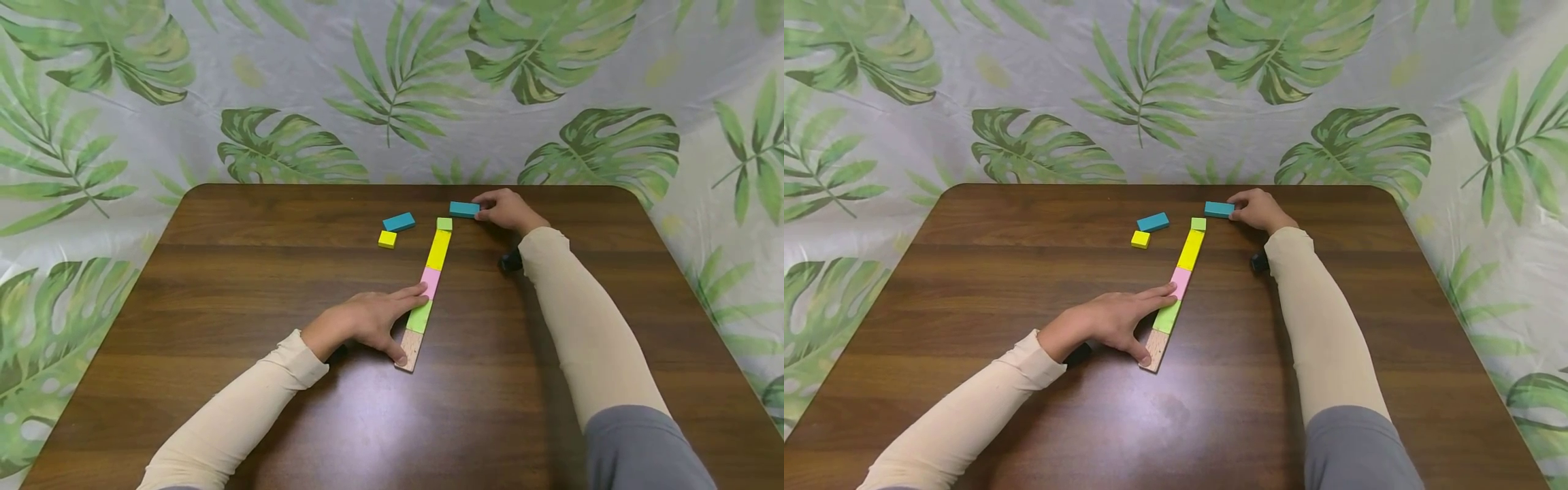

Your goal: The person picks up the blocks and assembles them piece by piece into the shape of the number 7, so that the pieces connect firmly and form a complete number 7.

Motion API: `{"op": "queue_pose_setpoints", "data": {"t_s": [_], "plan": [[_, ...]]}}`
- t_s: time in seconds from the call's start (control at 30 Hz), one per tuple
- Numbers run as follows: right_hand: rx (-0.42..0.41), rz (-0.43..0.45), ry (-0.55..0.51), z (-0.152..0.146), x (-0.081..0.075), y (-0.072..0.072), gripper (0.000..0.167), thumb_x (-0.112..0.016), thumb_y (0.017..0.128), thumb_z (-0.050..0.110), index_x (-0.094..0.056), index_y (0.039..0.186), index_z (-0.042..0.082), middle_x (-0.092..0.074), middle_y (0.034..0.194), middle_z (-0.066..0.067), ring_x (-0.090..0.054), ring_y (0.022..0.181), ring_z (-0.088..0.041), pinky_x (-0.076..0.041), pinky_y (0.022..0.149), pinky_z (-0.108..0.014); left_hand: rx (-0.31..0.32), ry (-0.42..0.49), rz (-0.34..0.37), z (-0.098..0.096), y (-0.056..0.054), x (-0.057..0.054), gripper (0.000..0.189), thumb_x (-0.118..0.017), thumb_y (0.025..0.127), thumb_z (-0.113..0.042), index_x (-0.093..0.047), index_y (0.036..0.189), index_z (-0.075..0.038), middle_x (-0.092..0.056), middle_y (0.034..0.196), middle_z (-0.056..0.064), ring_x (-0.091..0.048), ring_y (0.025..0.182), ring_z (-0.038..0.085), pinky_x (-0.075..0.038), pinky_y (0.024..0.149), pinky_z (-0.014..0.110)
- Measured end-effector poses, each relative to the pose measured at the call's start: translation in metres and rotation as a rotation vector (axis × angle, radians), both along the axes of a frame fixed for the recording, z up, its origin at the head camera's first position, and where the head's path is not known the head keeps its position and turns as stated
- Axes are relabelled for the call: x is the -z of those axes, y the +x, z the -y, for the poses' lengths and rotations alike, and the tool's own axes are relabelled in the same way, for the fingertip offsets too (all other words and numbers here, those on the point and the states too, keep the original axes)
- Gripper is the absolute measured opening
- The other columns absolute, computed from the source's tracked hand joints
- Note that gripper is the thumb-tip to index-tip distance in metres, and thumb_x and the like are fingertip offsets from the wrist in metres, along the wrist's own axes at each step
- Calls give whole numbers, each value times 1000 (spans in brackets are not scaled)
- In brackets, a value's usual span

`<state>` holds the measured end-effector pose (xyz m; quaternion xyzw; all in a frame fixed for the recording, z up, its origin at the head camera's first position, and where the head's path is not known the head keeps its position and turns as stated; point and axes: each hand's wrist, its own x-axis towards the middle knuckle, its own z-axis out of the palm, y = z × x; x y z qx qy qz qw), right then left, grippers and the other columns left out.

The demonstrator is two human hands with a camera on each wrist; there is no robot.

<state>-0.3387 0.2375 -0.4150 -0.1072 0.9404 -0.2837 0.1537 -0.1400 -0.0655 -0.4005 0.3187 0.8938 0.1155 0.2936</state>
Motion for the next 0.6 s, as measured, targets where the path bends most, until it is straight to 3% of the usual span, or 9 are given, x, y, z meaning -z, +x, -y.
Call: {"op": "queue_pose_setpoints", "data": {"t_s": [0.23, 0.6], "plan": [[8, 99, -44, 12, -5, -3, 44, -54, 101, 22, -53, 143, 7, -49, 147, -22, -46, 130, -37, -38, 110, -53, -5, 5, -2, 0, 0, 0, 106, -81, 76, -49, -17, 159, -35, 1, 167, -21, -41, 145, 24, -38, 112, 47], [31, 158, -67, 23, -2, -10, 46, -53, 102, 28, -51, 144, 10, -38, 157, -19, -38, 139, -39, -33, 114, -54, 2, 15, -2, 1, 0, 0, 105, -81, 76, -49, -18, 159, -34, 0, 168, -19, -41, 145, 23, -38, 112, 47]]}}
